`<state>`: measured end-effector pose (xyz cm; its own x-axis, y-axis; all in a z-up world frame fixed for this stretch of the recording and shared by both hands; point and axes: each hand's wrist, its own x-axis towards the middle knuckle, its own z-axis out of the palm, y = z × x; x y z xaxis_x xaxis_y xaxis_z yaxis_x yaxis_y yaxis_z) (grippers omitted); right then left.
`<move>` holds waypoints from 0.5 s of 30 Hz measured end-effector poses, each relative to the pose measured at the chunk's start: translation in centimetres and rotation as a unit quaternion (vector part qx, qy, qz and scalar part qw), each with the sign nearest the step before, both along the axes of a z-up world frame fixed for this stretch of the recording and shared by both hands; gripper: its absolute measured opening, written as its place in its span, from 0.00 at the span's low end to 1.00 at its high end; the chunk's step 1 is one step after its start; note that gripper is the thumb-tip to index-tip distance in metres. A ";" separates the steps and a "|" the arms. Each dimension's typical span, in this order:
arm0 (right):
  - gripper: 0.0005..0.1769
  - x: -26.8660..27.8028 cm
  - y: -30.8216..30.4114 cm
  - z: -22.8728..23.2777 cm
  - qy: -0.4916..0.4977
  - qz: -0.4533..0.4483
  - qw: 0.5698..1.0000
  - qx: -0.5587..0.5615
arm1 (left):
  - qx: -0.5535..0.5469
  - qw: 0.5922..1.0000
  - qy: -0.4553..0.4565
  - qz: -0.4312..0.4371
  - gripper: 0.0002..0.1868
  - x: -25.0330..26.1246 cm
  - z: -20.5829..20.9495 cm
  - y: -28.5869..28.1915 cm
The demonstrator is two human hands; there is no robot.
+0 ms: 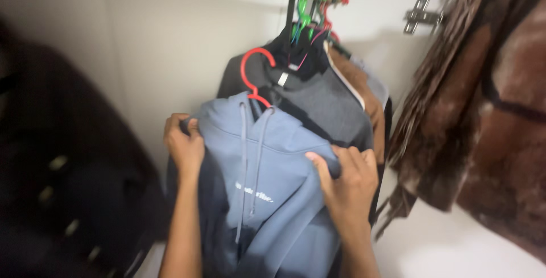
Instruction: The person removes a black shirt, a brown jacket, and a blue hoodie from a closet and places them one at a time on a bed.
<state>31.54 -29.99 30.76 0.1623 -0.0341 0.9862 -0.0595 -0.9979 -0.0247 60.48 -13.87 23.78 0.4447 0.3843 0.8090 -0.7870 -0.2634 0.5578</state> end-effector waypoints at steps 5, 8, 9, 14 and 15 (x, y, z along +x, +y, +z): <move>0.18 -5.7 -0.3 -3.9 -0.027 0.023 0.995 0.090 | 0.028 0.999 0.013 0.032 0.08 -10.7 -2.1 4.6; 0.19 -8.8 -0.8 -6.0 -0.053 0.024 0.992 0.115 | 0.050 0.997 -0.002 0.067 0.08 -16.5 -2.9 6.1; 0.19 -9.8 -1.0 -6.6 -0.054 0.033 0.991 0.122 | 0.053 0.996 -0.009 0.070 0.08 -18.3 -3.1 6.4; 0.19 -13.2 -1.6 -8.7 -0.096 0.038 0.987 0.125 | 0.054 0.994 -0.029 0.089 0.10 -25.4 -4.1 7.9; 0.19 -13.6 -1.6 -9.0 -0.096 0.047 0.986 0.128 | 0.053 0.994 -0.029 0.088 0.10 -26.6 -4.1 8.3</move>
